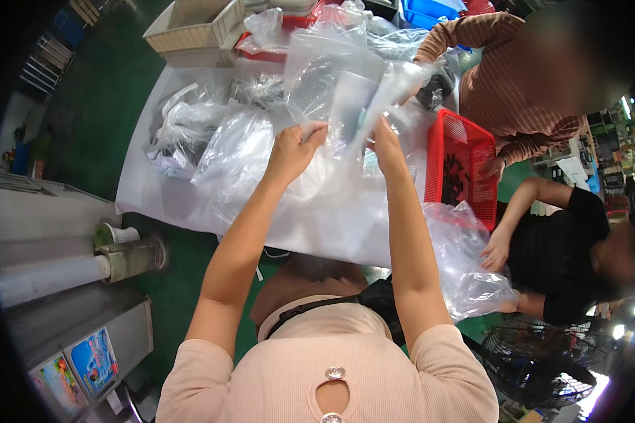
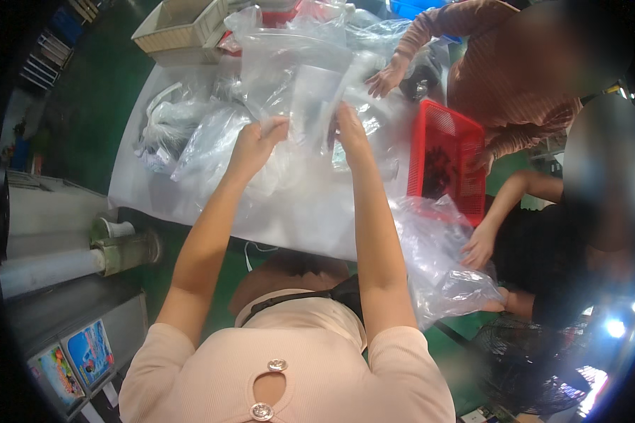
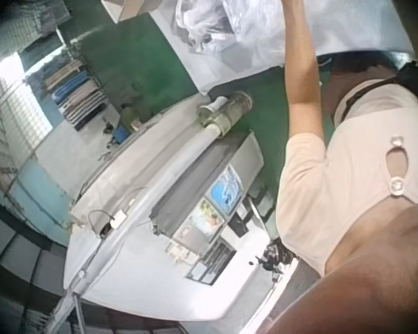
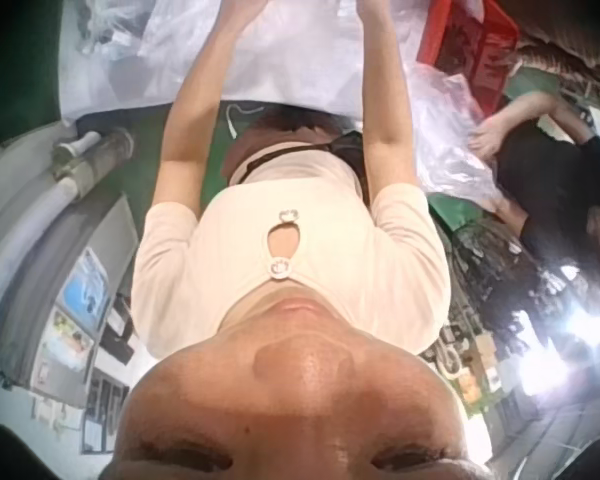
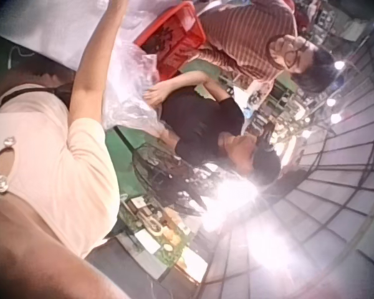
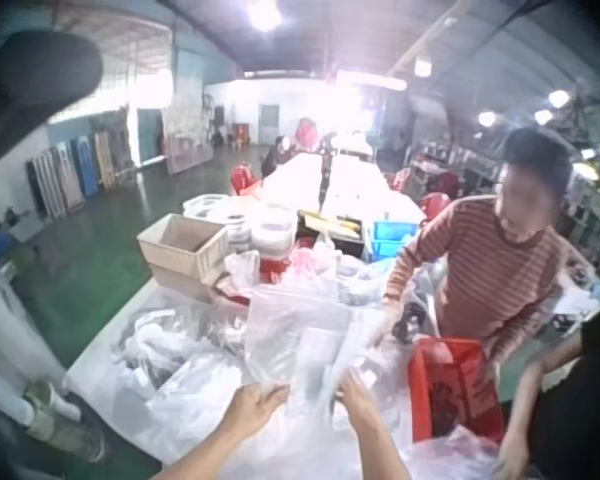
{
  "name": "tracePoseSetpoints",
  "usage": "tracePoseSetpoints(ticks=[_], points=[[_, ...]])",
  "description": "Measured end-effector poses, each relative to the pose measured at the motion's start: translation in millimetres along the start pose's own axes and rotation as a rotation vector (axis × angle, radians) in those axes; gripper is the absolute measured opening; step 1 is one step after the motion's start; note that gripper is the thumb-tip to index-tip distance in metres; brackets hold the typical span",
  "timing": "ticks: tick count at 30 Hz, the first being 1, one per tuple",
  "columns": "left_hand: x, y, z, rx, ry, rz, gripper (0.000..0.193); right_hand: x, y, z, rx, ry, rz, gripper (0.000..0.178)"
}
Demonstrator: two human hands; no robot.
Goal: The person packs small dark items into clear plastic bags on a table, places them into a larger bag, and seals it with tape. The person also retrieves tape from a cabinet and applies it to the bag.
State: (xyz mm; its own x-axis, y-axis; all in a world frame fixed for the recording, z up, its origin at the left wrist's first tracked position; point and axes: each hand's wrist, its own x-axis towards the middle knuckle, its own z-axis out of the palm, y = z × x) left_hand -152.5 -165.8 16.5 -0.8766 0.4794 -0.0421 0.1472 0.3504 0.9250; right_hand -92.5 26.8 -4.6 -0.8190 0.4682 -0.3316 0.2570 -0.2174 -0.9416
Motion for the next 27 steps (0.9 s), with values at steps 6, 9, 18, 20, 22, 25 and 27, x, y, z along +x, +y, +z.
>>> tracePoseSetpoints(ticks=[6, 9, 18, 20, 22, 25, 27], points=[[4.6, 31.7, 13.6, 0.315, 0.364, 0.445, 0.028, -76.6, -19.1, -0.7, 0.048, 0.018, -0.385, 0.054], [-2.6, 62.9, 26.4, 0.215, 0.35, 0.575, 0.036, -67.4, -30.1, 21.8, -0.571, 0.488, -0.713, 0.051], [11.5, 79.4, -74.4, -0.339, 0.022, 0.104, 0.02, -80.6, -76.7, -83.8, 0.276, 0.069, -0.362, 0.033], [4.7, 88.5, -70.1, -0.342, 0.021, 0.125, 0.02, -82.2, -73.4, -89.7, 0.28, 0.061, -0.367, 0.033], [8.2, 87.4, -69.4, -0.368, 0.011, 0.12, 0.02, -85.3, -67.5, -92.3, 0.29, 0.072, -0.36, 0.033], [10.6, 96.6, -60.9, -0.325, -0.038, 0.155, 0.021, -90.3, -48.3, -99.5, 0.323, 0.15, -0.332, 0.029], [20.0, 104.6, -44.1, -0.114, -0.07, 0.212, 0.021, -87.1, -13.3, -111.4, 0.358, 0.266, -0.313, 0.023]])
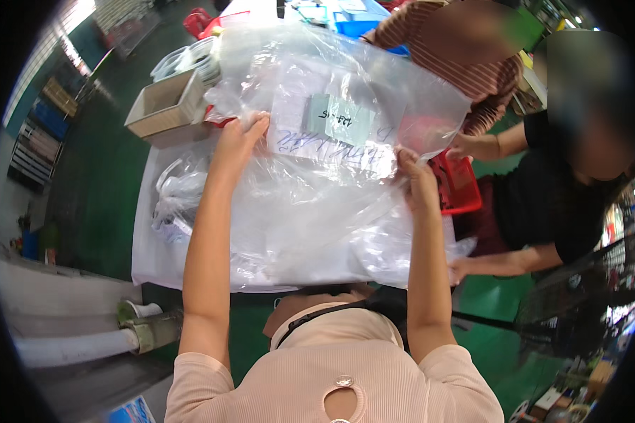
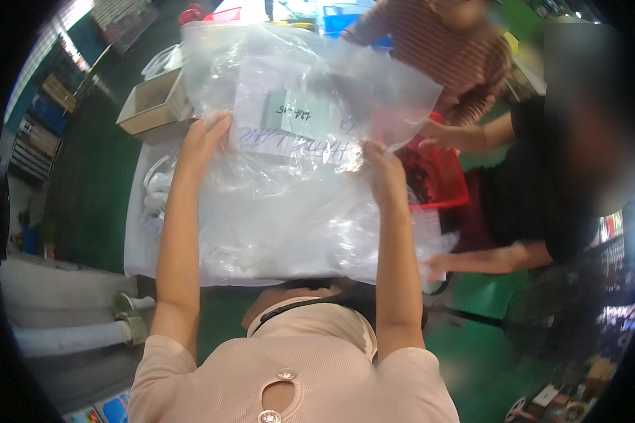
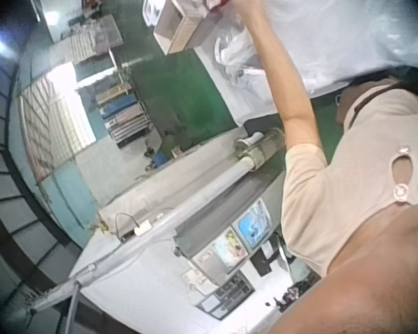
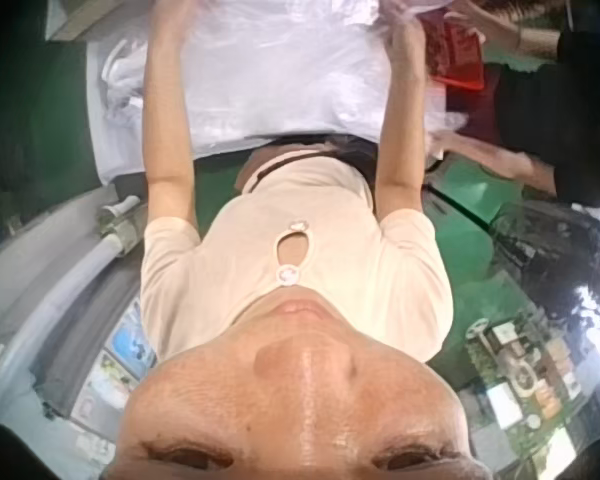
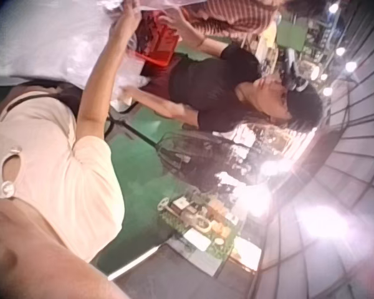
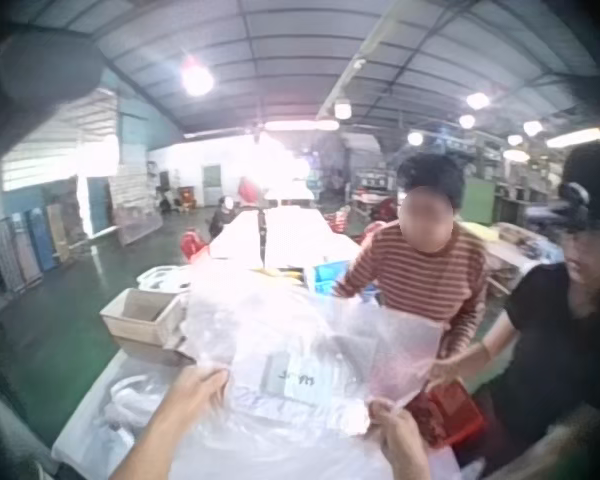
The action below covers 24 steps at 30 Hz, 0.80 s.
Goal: The person packs small dark items into clear plastic bags on a table, places them into a larger bag, and seals it with tape. The person also retrieves tape from a cabinet and applies it to the bag.
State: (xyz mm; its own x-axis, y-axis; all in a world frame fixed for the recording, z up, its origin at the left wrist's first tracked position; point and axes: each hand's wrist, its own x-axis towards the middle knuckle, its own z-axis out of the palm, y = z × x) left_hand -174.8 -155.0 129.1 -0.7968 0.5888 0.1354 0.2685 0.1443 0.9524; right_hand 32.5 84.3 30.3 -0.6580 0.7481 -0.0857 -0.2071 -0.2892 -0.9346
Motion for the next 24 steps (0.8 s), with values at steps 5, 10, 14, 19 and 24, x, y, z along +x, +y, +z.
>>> tracePoseSetpoints(ticks=[5, 10, 14, 19, 24], points=[[66.2, 13.4, 74.7, 0.411, -0.407, -0.18, 0.026, -33.6, 91.6, -71.9, 0.367, 0.328, 0.287, 0.022], [140.0, -24.6, 163.7, 0.475, -0.672, -0.042, 0.031, -73.8, 82.6, -77.0, 0.508, 0.44, 0.35, 0.026], [128.2, -25.0, 201.0, 0.393, -0.454, 0.214, 0.049, -74.3, 99.7, -112.2, 0.56, 0.495, 0.049, 0.029], [66.0, 13.0, 191.9, 0.356, -0.068, 0.702, 0.031, -72.7, 86.2, -135.7, 0.731, 0.632, 0.07, 0.023], [-90.4, -63.7, 159.3, -0.117, -0.381, 0.795, 0.02, -67.4, 86.5, -147.9, 0.85, 0.738, 0.021, 0.021]])
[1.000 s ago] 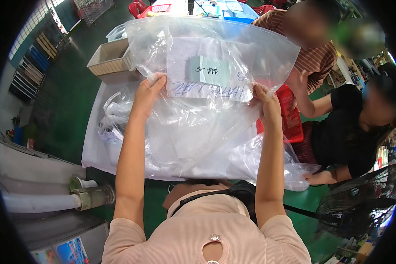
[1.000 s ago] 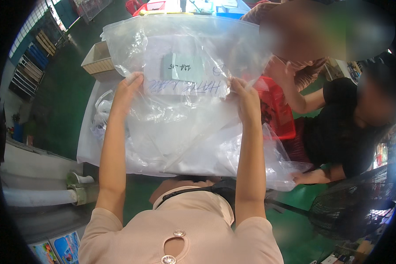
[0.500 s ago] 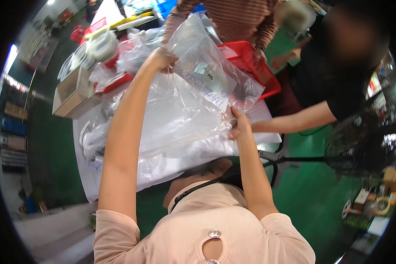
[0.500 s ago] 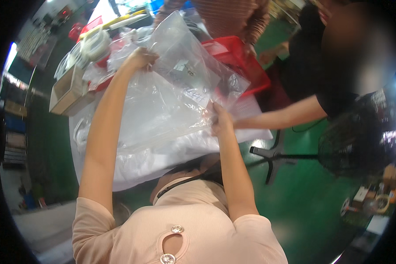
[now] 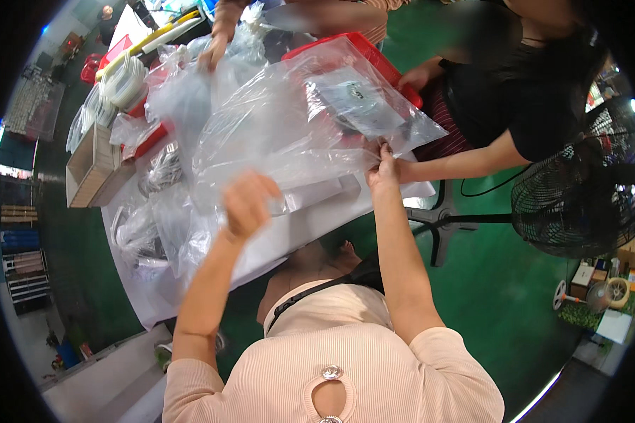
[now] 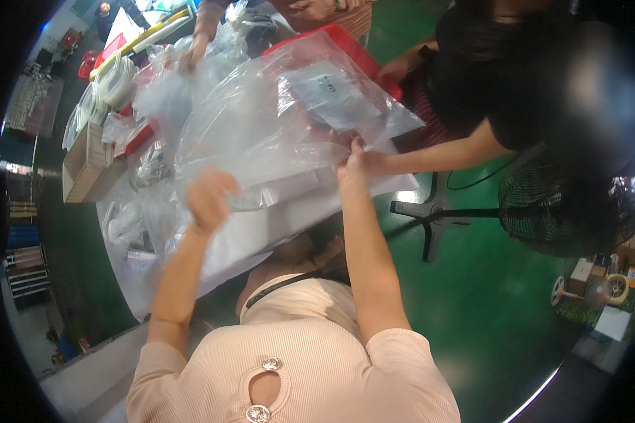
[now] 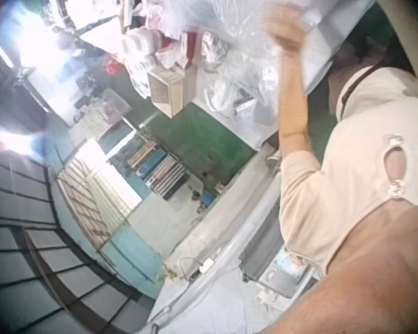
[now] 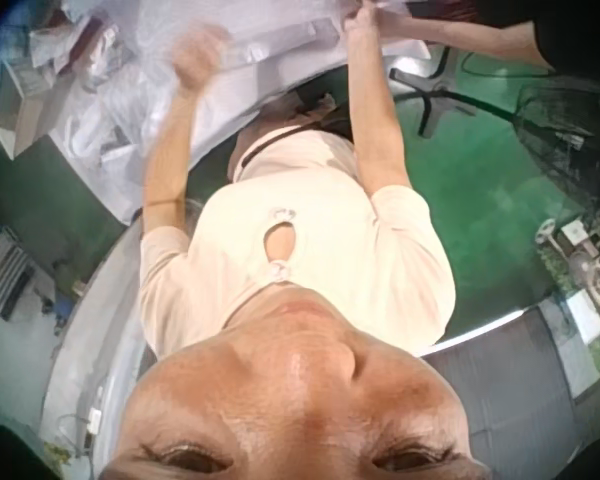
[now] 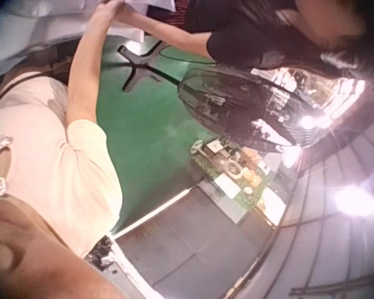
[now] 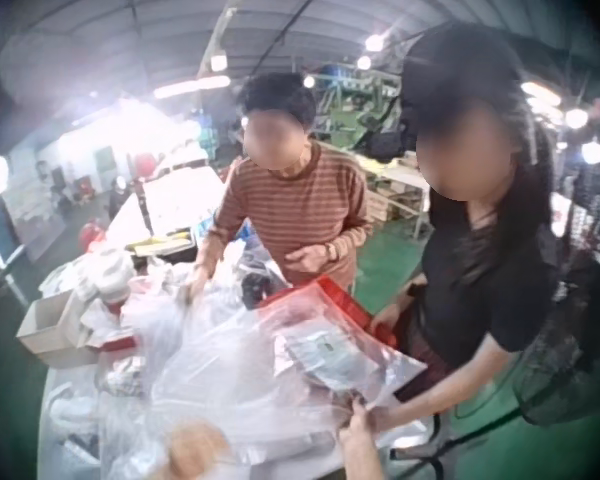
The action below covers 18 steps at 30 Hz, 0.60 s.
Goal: The person packs small dark items into clear plastic bags on a table, places them into a larger bag, and seals it with tape. The person also retrieves tape from a cabinet and applies it to the bag.
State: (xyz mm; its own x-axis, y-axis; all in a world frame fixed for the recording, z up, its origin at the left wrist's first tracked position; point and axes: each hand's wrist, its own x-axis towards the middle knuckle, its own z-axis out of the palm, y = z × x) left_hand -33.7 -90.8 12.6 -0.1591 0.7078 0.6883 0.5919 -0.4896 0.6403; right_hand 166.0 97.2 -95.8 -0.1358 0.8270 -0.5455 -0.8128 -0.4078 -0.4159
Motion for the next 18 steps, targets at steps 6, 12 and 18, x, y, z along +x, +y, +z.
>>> tracePoseSetpoints(ticks=[6, 12, 18], points=[[-107.8, -7.8, 65.7, 0.875, -0.66, -0.273, 0.063, 16.9, -5.3, 11.8, -0.029, 0.07, -0.084, 0.028], [-134.2, -76.9, 68.7, 1.325, -0.536, -0.266, 0.07, -22.2, -67.7, 120.3, -0.619, -0.637, 1.497, 0.052], [-135.9, -71.7, 34.6, 1.084, -0.492, -0.403, 0.031, 2.3, -26.9, 105.1, 0.21, 0.014, 1.78, 0.041]])
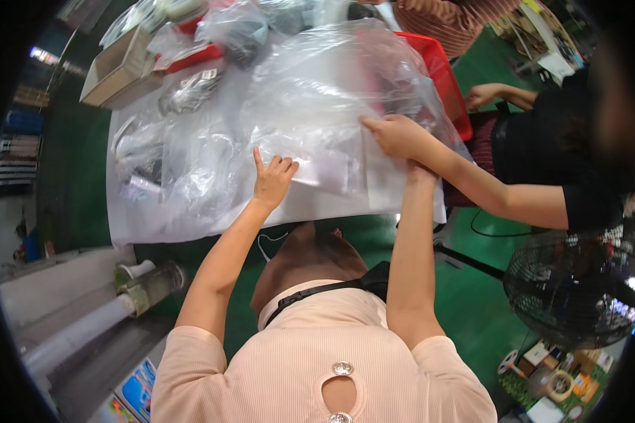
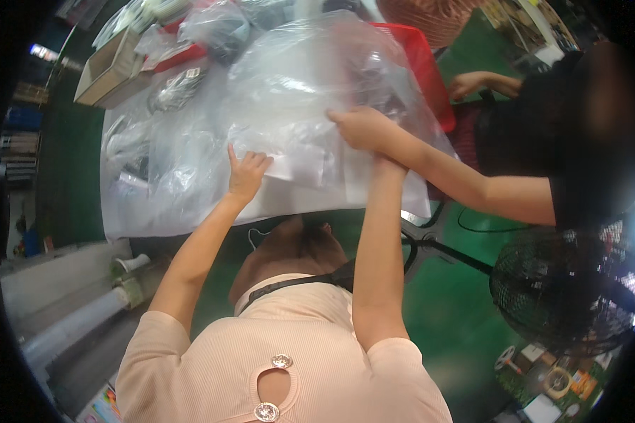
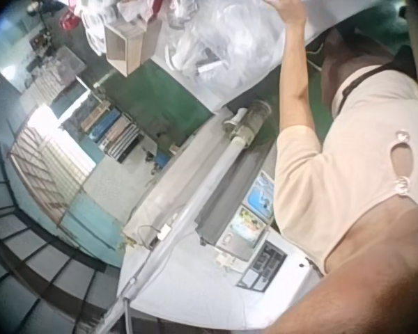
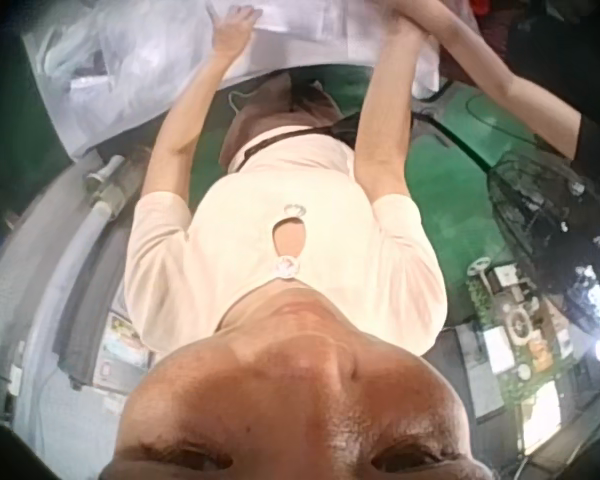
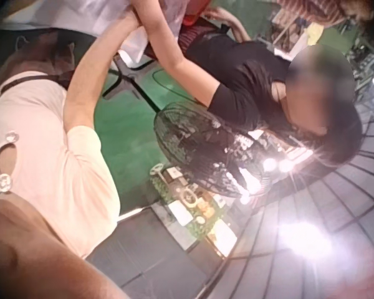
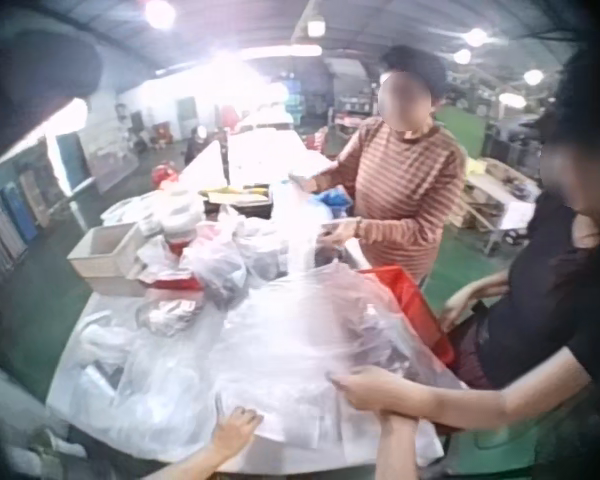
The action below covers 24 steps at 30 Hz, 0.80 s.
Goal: The person packs small dark items into clear plastic bags on a table, places them into a larger bag, and seals it with tape. The person also retrieves tape from a cabinet and applies it to the bag.
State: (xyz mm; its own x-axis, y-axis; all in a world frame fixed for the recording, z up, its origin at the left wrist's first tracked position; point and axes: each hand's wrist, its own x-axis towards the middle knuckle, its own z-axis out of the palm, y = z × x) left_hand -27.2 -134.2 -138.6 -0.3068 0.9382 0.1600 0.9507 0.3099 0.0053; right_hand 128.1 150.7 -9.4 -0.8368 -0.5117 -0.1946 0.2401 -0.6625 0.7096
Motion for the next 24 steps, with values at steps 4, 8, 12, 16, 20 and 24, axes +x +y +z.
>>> tracePoseSetpoints(ticks=[4, 8, 12, 16, 20, 24], points=[[-45.0, 1.5, -4.1, -0.017, 0.076, -0.036, 0.028, -29.6, -16.2, -22.6, 0.37, -0.379, -0.122, 0.044], [-66.2, 12.5, -4.7, -0.03, -0.006, -0.125, 0.035, -50.8, -4.2, -35.5, 0.106, -0.65, -0.526, 0.053], [-68.6, 41.2, -35.3, -0.189, -0.026, -0.212, 0.042, -63.8, -17.4, -60.4, -0.506, -0.861, -0.835, 0.064], [-84.0, 51.7, -37.2, -0.406, 0.199, -0.191, 0.05, -70.5, -1.4, -68.8, -0.863, -0.954, -1.125, 0.075], [-55.4, 46.0, -49.9, -0.336, 0.354, -0.341, 0.071, -48.1, 26.9, -105.5, -1.036, -0.861, -1.239, 0.082], [-5.9, 19.2, -49.2, -0.259, 0.191, -0.379, 0.056, -18.2, -20.3, -180.7, -1.236, 0.363, -1.113, 0.074]])
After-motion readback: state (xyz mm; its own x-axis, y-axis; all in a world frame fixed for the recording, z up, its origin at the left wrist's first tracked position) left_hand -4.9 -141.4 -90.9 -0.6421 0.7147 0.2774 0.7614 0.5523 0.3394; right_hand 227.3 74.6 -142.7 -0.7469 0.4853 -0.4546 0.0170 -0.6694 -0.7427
